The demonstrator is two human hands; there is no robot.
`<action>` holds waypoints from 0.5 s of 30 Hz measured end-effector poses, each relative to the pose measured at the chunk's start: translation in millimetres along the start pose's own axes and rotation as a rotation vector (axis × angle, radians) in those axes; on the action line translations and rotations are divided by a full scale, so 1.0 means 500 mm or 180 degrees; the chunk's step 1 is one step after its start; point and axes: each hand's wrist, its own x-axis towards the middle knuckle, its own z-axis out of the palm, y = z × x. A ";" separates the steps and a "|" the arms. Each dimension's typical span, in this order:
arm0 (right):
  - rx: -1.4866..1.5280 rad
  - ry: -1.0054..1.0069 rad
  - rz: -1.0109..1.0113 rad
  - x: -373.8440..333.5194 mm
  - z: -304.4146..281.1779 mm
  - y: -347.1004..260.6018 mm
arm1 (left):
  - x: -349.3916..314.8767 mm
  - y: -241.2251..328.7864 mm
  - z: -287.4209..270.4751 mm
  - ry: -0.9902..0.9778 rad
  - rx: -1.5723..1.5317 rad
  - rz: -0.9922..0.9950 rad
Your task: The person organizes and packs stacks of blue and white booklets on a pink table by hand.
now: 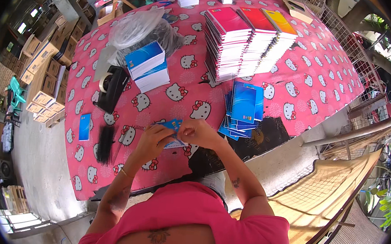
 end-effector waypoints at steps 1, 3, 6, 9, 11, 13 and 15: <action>-0.0014 -0.0071 -0.0063 0.000 -0.007 -0.003 | 0.007 0.004 -0.007 -0.0067 -0.0103 0.0046; -0.0006 -0.0251 -0.0165 -0.003 -0.008 -0.029 | 0.013 0.019 -0.023 -0.0222 -0.0070 0.0015; -0.0768 0.0252 -0.0251 -0.001 0.017 -0.047 | 0.028 0.047 -0.033 -0.0217 0.0288 -0.0032; -0.0900 0.0735 -0.0007 0.007 0.030 -0.053 | 0.045 0.062 -0.034 -0.0018 0.0750 -0.0027; -0.0566 0.1225 -0.0180 0.012 0.031 -0.057 | 0.060 0.070 -0.038 0.0262 0.0823 -0.0342; 0.0108 0.1640 -0.0262 0.013 0.046 -0.074 | 0.087 0.076 -0.051 0.0643 0.0703 -0.0993; 0.1093 0.1980 -0.0223 0.009 0.075 -0.109 | 0.134 0.101 -0.060 0.0802 -0.1356 -0.1405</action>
